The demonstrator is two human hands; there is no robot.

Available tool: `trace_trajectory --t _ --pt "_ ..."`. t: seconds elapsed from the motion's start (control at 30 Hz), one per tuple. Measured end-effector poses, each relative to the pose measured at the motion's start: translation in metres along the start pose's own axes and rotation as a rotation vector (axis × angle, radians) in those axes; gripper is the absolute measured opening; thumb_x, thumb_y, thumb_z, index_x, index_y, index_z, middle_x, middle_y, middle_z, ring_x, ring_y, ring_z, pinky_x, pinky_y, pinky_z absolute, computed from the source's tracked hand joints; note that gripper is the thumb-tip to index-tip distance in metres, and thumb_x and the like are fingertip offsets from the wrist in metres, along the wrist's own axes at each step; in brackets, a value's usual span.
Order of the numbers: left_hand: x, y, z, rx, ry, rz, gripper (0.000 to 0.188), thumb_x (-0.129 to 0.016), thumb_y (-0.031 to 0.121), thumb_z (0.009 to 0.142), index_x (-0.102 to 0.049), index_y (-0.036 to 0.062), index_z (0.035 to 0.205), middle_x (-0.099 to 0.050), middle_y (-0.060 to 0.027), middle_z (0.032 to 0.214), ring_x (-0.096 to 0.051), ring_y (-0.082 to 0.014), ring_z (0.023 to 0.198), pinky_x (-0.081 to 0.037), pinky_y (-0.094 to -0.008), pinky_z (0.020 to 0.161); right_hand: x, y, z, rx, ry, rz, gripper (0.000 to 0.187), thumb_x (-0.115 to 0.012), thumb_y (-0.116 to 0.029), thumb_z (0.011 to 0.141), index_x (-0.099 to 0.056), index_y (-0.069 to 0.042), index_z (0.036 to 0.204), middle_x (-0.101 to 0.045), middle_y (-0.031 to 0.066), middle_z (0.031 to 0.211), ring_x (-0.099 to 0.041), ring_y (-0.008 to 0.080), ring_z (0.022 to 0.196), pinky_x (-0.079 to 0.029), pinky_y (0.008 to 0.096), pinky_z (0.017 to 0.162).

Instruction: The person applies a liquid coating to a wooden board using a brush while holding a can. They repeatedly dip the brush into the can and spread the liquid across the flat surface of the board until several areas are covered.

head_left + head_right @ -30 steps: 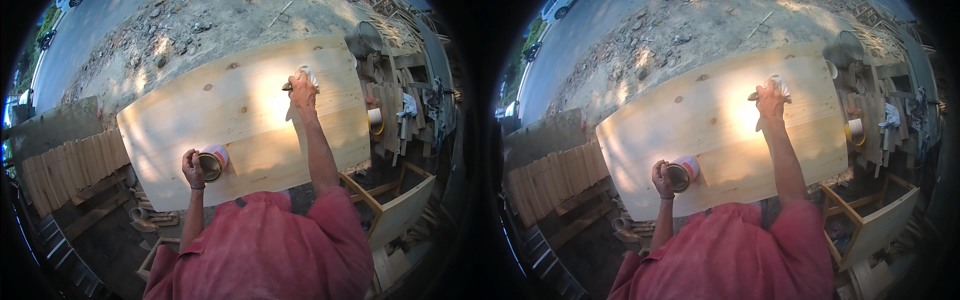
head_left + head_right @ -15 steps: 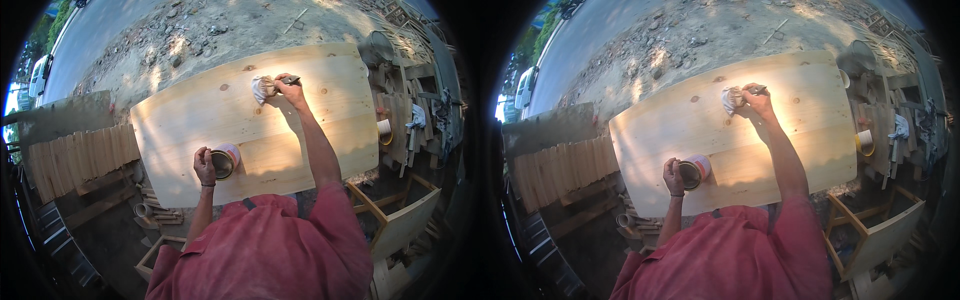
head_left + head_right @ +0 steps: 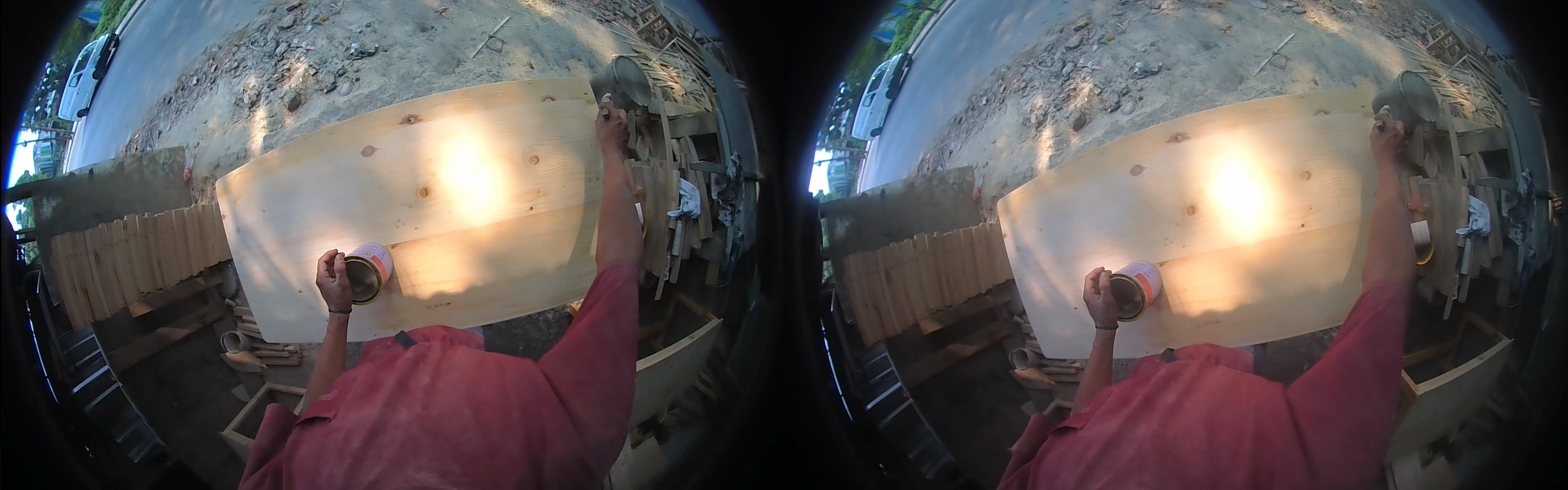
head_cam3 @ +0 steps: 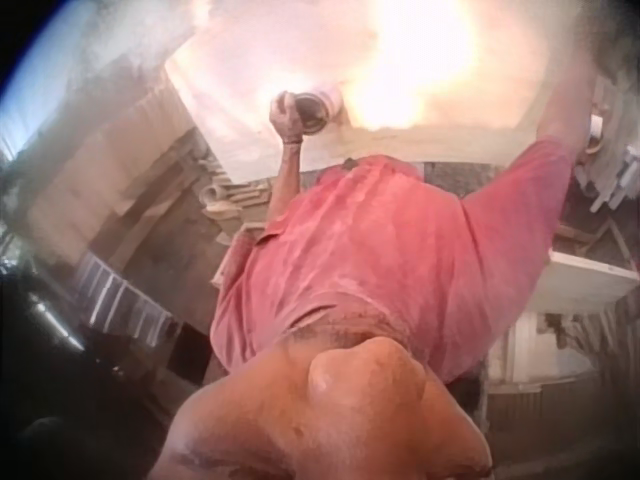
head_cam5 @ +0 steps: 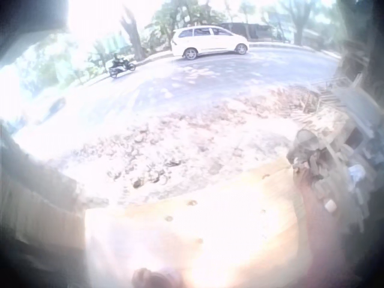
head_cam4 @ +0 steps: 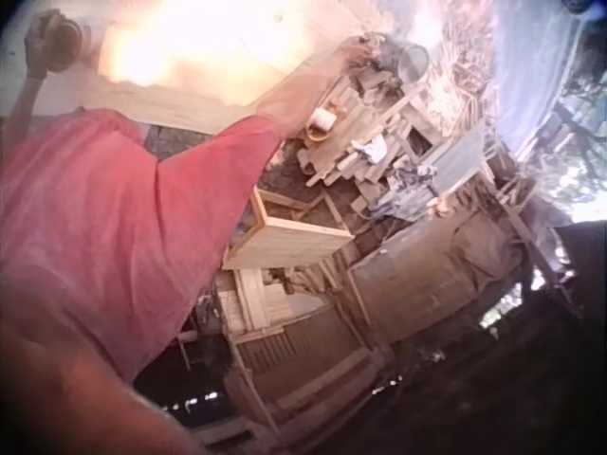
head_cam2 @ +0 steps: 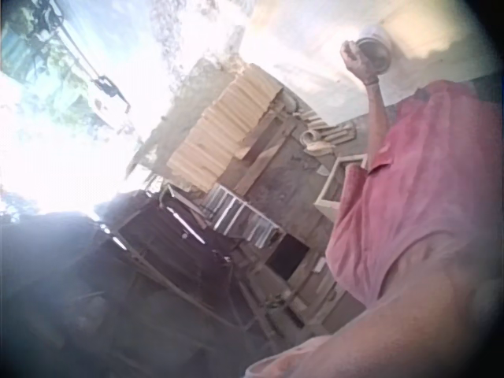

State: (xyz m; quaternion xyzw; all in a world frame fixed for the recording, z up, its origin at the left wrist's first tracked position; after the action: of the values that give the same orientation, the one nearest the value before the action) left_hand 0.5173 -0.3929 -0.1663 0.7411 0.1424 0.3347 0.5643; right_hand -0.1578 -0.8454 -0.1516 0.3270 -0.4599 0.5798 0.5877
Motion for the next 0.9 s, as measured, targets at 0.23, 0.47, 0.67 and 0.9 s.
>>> trace_trajectory --t 0.23,0.47,0.67,0.9 --pt "0.0 -0.007 -0.003 0.024 0.007 -0.066 0.024 -0.062 0.015 0.102 -0.061 -0.0027 0.117 -0.068 -0.0079 0.102 -0.066 -0.0138 0.094 -0.053 -0.0281 0.087 0.002 -0.19 -0.09 0.222 -0.175 0.017 0.028 -0.075 -0.01 0.078 -0.073 -0.023 0.104 -0.062 0.0107 0.106 -0.07 0.0331 0.09 -0.061 0.0442 0.076" --pt "0.0 -0.004 -0.004 0.028 -0.005 -0.066 0.024 -0.062 0.017 0.102 -0.062 -0.0022 0.115 -0.068 -0.0077 0.102 -0.065 -0.014 0.095 -0.053 -0.0286 0.087 0.013 -0.405 -0.2 0.562 -0.238 0.268 0.01 -0.07 -0.008 0.081 -0.068 -0.014 0.089 -0.059 0.0148 0.1 -0.068 0.0346 0.086 -0.058 0.0438 0.067" --pt "-0.002 -0.002 0.0 0.003 -0.002 -0.082 0.028 -0.064 0.02 0.101 -0.062 -0.0037 0.115 -0.068 -0.0073 0.103 -0.064 -0.0119 0.094 -0.052 -0.0273 0.085 0.028 -0.516 -0.274 0.53 -0.331 0.691 0.006 -0.068 -0.013 0.082 -0.072 -0.015 0.086 -0.063 0.0151 0.102 -0.069 0.0358 0.085 -0.058 0.0464 0.074" --pt "0.003 -0.003 -0.002 -0.009 0.046 -0.046 0.028 -0.066 0.02 0.1 -0.064 -0.0036 0.114 -0.07 -0.0077 0.101 -0.066 -0.0132 0.092 -0.053 -0.0287 0.084 -0.004 -0.373 -0.197 -0.208 -0.536 1.255 0.022 -0.071 -0.013 0.086 -0.074 -0.005 0.106 -0.071 0.0024 0.075 -0.065 0.0076 0.071 -0.052 0.0266 0.067"
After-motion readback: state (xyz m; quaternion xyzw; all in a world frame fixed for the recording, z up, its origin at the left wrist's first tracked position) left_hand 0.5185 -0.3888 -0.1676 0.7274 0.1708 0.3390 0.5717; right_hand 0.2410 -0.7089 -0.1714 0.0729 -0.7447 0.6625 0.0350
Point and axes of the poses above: each hand's wrist, its own z-axis towards the middle knuckle, its own x-axis out of the back of the hand, y = z × x, the point moved 10 cm from there along z, towards the middle knuckle
